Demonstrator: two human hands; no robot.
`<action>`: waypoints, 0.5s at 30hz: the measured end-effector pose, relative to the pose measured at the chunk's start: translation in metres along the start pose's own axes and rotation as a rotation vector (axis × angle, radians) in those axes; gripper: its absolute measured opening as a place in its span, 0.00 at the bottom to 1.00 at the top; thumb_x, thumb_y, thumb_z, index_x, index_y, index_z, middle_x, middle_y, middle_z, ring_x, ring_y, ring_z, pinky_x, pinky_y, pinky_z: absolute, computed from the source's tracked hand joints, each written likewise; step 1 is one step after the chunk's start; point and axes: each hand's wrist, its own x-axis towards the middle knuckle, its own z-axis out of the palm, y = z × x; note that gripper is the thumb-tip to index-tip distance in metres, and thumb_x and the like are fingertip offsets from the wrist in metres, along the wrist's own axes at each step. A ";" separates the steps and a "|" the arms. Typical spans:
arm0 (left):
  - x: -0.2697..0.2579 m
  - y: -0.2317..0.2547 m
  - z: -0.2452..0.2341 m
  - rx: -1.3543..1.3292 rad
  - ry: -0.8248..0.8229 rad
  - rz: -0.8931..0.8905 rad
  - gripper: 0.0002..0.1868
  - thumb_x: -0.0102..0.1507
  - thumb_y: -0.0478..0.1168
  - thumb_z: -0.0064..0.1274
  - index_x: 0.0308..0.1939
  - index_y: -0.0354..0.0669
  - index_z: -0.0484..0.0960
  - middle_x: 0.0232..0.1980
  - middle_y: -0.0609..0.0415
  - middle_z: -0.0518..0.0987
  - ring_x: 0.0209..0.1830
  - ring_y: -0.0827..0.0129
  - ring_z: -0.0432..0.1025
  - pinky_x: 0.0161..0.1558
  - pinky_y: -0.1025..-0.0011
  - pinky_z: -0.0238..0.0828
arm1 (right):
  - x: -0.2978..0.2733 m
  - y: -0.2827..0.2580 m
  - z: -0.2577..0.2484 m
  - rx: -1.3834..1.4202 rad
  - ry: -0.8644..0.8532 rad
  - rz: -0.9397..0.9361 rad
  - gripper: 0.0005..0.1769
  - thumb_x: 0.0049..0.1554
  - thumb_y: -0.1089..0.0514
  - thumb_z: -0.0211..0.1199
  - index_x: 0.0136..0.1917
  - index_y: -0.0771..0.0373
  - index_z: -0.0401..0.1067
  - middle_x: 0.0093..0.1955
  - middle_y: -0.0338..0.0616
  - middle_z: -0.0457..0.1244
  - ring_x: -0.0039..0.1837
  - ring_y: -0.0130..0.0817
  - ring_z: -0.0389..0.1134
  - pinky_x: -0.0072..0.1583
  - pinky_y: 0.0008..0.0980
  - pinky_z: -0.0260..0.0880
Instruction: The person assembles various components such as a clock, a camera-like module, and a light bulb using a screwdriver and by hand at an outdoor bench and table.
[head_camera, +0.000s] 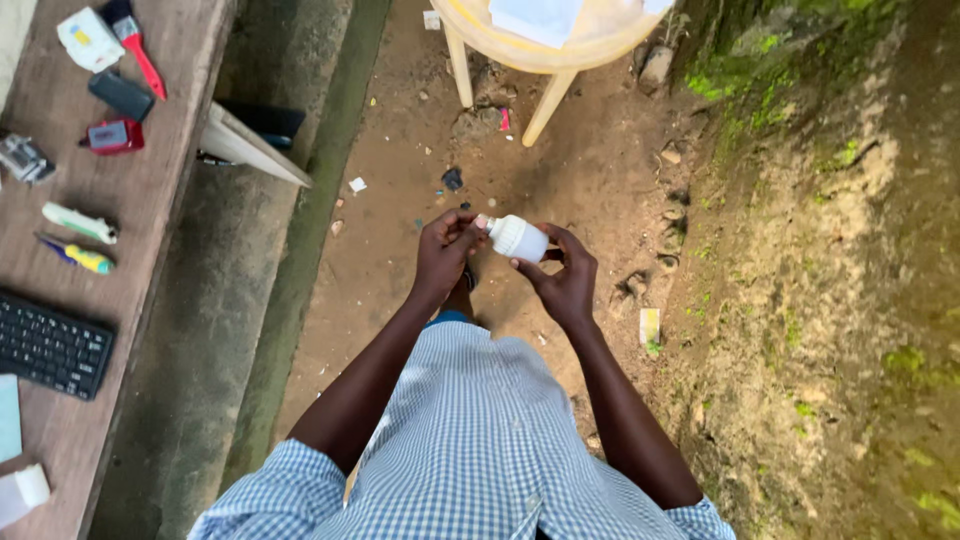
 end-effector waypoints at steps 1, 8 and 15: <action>0.013 0.001 0.001 -0.003 0.003 -0.008 0.11 0.69 0.40 0.54 0.50 0.35 0.81 0.39 0.58 0.84 0.37 0.80 0.76 0.38 0.79 0.68 | 0.010 0.003 -0.001 -0.016 -0.002 0.007 0.32 0.47 0.60 0.81 0.62 0.71 0.72 0.59 0.53 0.69 0.58 0.39 0.74 0.53 0.35 0.79; 0.121 0.021 -0.004 0.017 0.009 0.052 0.12 0.68 0.40 0.58 0.49 0.34 0.82 0.40 0.57 0.84 0.37 0.79 0.76 0.39 0.78 0.71 | 0.117 0.013 0.011 -0.012 -0.033 0.043 0.34 0.46 0.59 0.81 0.62 0.71 0.71 0.58 0.52 0.69 0.54 0.39 0.74 0.53 0.35 0.78; 0.196 0.066 -0.024 0.001 0.095 -0.029 0.13 0.65 0.39 0.60 0.50 0.35 0.83 0.40 0.56 0.85 0.35 0.78 0.76 0.32 0.76 0.66 | 0.204 0.007 0.039 -0.076 -0.126 -0.085 0.35 0.47 0.58 0.80 0.64 0.69 0.70 0.59 0.54 0.69 0.56 0.42 0.74 0.51 0.35 0.78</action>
